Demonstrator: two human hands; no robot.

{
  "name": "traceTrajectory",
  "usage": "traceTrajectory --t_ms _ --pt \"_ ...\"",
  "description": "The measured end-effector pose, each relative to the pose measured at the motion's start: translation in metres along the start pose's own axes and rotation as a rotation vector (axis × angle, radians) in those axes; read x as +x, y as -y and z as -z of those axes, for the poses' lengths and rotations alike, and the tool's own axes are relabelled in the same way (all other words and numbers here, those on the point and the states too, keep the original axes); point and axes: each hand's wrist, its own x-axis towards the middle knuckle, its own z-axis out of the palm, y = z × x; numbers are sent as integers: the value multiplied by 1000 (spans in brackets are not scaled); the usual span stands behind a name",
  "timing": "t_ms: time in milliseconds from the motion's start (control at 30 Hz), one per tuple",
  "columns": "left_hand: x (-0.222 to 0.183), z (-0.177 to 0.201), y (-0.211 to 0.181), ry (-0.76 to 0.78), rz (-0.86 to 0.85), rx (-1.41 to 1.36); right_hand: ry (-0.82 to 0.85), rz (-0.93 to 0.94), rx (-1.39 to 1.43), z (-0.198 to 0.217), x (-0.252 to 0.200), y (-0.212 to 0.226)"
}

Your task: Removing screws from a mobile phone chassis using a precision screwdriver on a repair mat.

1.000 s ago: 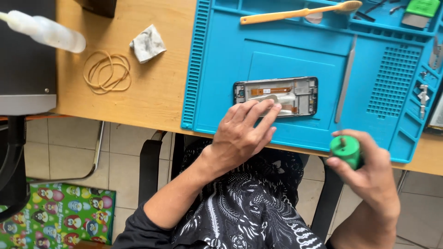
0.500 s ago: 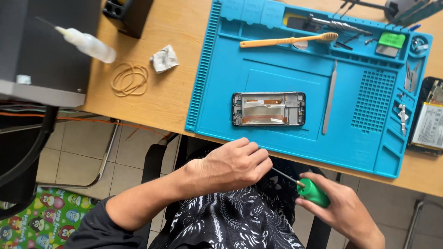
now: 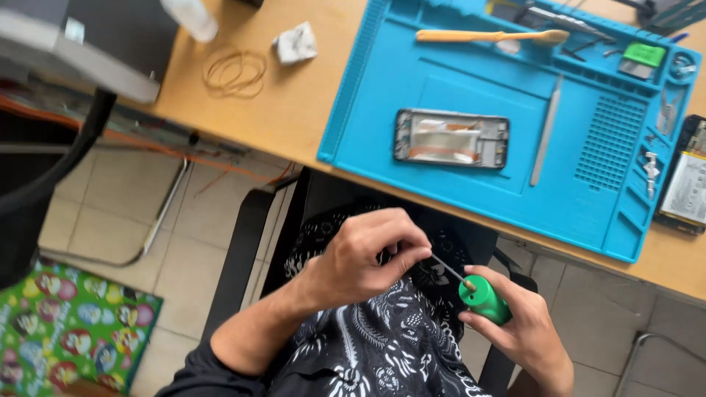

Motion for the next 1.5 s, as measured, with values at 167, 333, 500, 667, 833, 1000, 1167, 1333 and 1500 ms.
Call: traceTrajectory --t_ms 167,333,500,667,833,1000,1167,1333,1500 --pt "-22 23 -14 -191 -19 33 -101 57 -121 -15 4 33" --pt "-63 71 22 -721 36 -154 -196 135 -485 -23 21 23" --pt "-163 223 37 -1046 278 292 -103 -139 -483 -14 40 20" --pt "-305 255 235 -528 1053 496 -105 -193 -372 -22 65 28" --pt "-328 178 354 366 1737 347 -68 -277 -136 -42 61 30" --pt "-300 170 432 -135 1096 261 -144 -397 -7 -48 54 42" --pt "-201 184 339 -174 885 144 -435 -124 570 -54 51 38" --pt "-137 200 199 241 1435 270 -554 0 1171 -33 83 52" --pt "-107 212 95 323 1539 561 -500 50 1326 -28 99 36"
